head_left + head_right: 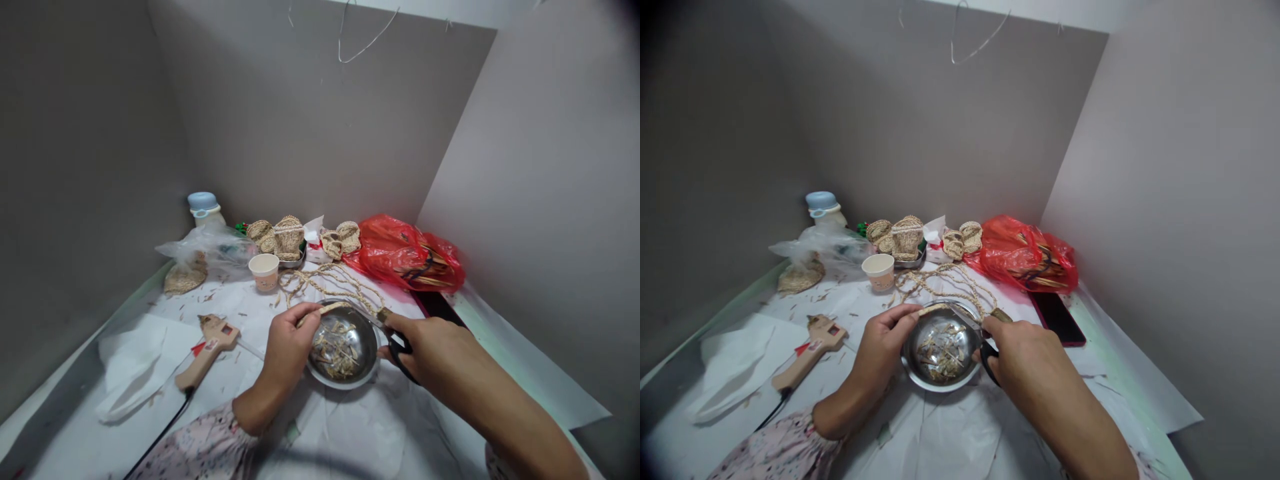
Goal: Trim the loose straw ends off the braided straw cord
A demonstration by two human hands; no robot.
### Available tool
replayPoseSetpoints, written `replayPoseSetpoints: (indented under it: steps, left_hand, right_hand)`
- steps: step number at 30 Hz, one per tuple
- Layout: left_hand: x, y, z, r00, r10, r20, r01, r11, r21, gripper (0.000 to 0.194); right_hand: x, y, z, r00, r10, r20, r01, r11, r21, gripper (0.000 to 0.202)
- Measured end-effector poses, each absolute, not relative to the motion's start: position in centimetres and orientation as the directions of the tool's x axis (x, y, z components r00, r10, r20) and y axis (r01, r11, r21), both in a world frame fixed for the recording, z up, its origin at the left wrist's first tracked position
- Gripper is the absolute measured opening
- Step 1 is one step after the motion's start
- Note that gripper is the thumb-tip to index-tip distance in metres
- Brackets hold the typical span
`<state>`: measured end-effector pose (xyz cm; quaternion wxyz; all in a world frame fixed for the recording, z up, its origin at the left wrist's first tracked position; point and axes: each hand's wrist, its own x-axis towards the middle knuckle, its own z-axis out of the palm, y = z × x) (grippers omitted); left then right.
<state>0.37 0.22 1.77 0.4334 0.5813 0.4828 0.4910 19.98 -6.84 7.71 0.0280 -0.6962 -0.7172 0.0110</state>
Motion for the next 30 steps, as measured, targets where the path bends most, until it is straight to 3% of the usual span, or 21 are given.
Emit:
replayPoseSetpoints:
  steps: [12, 15, 18, 21, 26, 30]
  left_hand:
    - [0.5, 0.1, 1.9, 0.053, 0.99, 0.129, 0.106, -0.134, 0.985, 0.023]
    - [0.5, 0.1, 1.8, 0.058, 0.991, 0.123, 0.075, -0.127, 0.989, 0.025]
    - [0.7, 0.0, 1.8, 0.107, 0.987, 0.117, 0.032, -0.121, 0.992, 0.026]
    - [0.8, -0.1, 1.9, 0.174, 0.978, 0.114, 0.01, -0.117, 0.993, 0.028]
    - [0.7, -0.4, 2.0, 0.246, 0.963, 0.112, 0.017, -0.12, 0.993, 0.034]
    - [0.7, -0.6, 2.0, 0.312, 0.948, 0.068, 0.001, -0.071, 0.997, 0.038]
  right_hand:
    - [20.4, -6.3, 6.6, -0.048, 0.996, 0.07, 0.998, 0.051, -0.032, 0.011]
    - [19.9, -6.1, 6.9, 0.01, 0.996, 0.09, 0.985, 0.006, -0.174, 0.015]
    - [19.0, -5.5, 6.8, -0.017, 0.997, 0.072, 0.916, 0.045, -0.398, 0.019]
    - [18.4, -4.7, 6.2, -0.043, 0.994, 0.099, 0.835, 0.09, -0.543, 0.032]
    - [18.8, -3.7, 5.2, 0.022, 0.963, 0.27, 0.737, 0.167, -0.656, 0.046]
    - [19.2, -3.3, 4.5, 0.044, 0.958, 0.283, 0.65, 0.188, -0.736, 0.046]
